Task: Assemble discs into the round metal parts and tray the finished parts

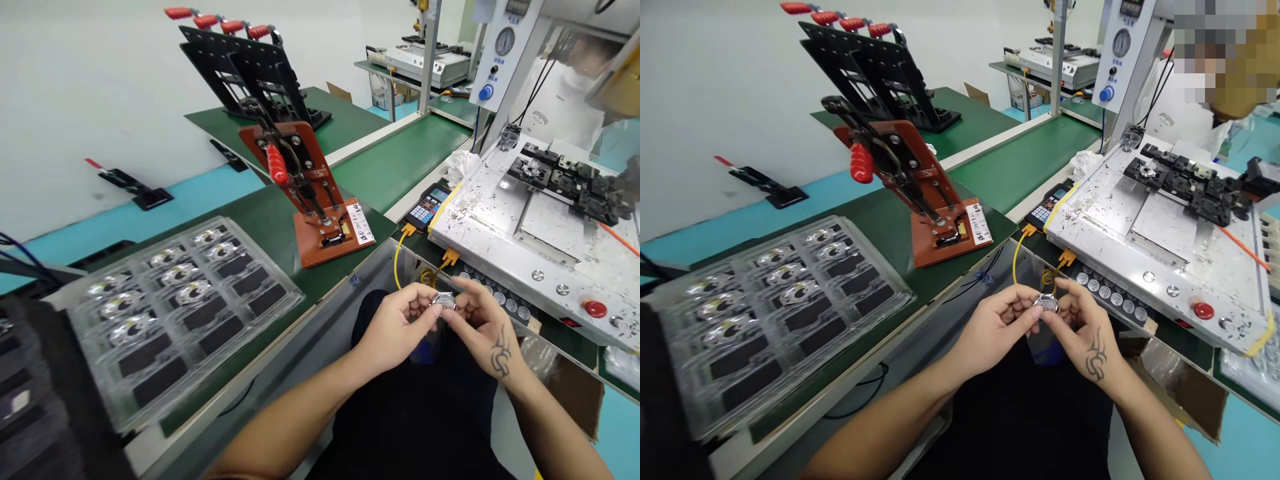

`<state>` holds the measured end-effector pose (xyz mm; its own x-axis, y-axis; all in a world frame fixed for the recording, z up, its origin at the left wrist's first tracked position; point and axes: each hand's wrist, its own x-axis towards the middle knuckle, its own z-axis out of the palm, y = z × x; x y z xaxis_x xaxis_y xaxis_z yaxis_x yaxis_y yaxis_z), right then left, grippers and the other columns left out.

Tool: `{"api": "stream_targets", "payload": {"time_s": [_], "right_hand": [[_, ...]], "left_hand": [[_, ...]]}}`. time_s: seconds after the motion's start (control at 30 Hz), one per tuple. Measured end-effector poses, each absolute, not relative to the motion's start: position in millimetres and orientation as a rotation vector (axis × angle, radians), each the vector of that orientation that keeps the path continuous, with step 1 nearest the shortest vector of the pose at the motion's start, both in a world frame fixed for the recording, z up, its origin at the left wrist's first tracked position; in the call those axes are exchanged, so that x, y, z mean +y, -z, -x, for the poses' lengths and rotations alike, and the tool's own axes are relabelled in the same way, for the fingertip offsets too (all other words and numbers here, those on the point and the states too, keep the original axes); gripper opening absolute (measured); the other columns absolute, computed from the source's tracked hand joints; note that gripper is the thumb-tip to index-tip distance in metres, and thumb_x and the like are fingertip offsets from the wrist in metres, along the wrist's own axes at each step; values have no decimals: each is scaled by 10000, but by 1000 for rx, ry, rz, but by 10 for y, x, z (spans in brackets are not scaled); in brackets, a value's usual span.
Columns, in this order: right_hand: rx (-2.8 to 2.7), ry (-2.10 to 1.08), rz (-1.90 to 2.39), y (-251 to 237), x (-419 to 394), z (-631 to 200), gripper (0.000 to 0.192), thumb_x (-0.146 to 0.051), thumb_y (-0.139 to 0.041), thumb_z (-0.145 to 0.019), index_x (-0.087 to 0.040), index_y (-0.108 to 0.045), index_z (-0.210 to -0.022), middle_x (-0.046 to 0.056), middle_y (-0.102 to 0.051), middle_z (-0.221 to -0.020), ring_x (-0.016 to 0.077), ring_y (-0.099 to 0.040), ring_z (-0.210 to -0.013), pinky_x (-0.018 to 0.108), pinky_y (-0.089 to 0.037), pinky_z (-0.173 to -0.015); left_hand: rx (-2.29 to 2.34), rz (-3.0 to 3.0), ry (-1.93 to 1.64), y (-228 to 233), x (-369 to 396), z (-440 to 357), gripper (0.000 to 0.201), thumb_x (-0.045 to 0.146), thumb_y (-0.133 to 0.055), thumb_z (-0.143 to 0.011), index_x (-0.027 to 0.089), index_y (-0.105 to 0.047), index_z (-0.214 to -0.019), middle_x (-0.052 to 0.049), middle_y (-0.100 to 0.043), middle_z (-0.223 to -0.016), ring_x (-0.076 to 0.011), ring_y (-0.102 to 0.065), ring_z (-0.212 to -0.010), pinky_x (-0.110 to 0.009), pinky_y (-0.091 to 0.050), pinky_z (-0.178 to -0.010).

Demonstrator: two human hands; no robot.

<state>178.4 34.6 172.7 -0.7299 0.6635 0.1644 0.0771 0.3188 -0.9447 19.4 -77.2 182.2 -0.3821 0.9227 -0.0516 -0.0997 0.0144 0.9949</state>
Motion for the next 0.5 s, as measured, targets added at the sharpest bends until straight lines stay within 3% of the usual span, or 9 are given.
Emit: {"api": "stream_targets", "payload": {"time_s": [0.07, 0.17, 0.27, 0.37, 0.43, 0.5], "right_hand": [[-2264, -1230, 467, -1742, 428, -1810, 523, -308, -737, -1010, -311, -586, -1510, 31, -729, -982, 182, -698, -759, 334, -617, -686], [-2518, -879, 184, -1795, 527, -1792, 543, -224, -678, -1037, -324, -565, -1558, 90, -748, -1142, 236, -751, -953, 390, -644, -852], [-2546, -628, 30, -1839, 602, -1682, 614, -177, -674, -1027, -304, -505, -1603, 119, -753, -1203, 267, -760, -1034, 408, -644, -901], [-2491, -503, -14, -1869, 683, -1504, 577, -182, -698, -1000, -279, -549, -1549, 111, -760, -1118, 271, -760, -953, 417, -642, -851], [-2460, -505, -8, -1900, 734, -1380, 532, -204, -711, -984, -272, -584, -1496, 79, -746, -1008, 249, -739, -841, 401, -632, -788], [-2427, -533, 12, -1948, 771, -1285, 491, -232, -720, -972, -272, -607, -1448, 49, -718, -934, 222, -698, -749, 381, -615, -732]], "left_hand": [[1491, -930, -1511, -1811, -773, -190, 171, 335, -723, -964, 169, -709, -1001, -16, -702, -798, -142, -658, -677, -266, -553, -670], [1618, -1025, -1511, -1835, -817, -179, 133, 305, -702, -960, 173, -711, -973, -8, -691, -780, -134, -625, -677, -251, -520, -659], [1692, -1250, -1477, -1980, -874, -26, 165, 328, -713, -960, 185, -735, -1037, -24, -736, -850, -139, -629, -687, -255, -519, -648], [1982, -1555, -1688, -2286, -885, 409, 191, 380, -730, -970, 208, -744, -1050, -59, -763, -952, -182, -664, -786, -325, -555, -755], [2221, -1772, -1904, -2526, -854, 823, 162, 371, -683, -996, 220, -728, -958, -79, -755, -953, -226, -668, -900, -401, -543, -893], [2276, -2060, -1870, -2722, -800, 1237, 202, 366, -640, -996, 237, -690, -850, -81, -726, -892, -247, -650, -918, -448, -511, -956]]}}
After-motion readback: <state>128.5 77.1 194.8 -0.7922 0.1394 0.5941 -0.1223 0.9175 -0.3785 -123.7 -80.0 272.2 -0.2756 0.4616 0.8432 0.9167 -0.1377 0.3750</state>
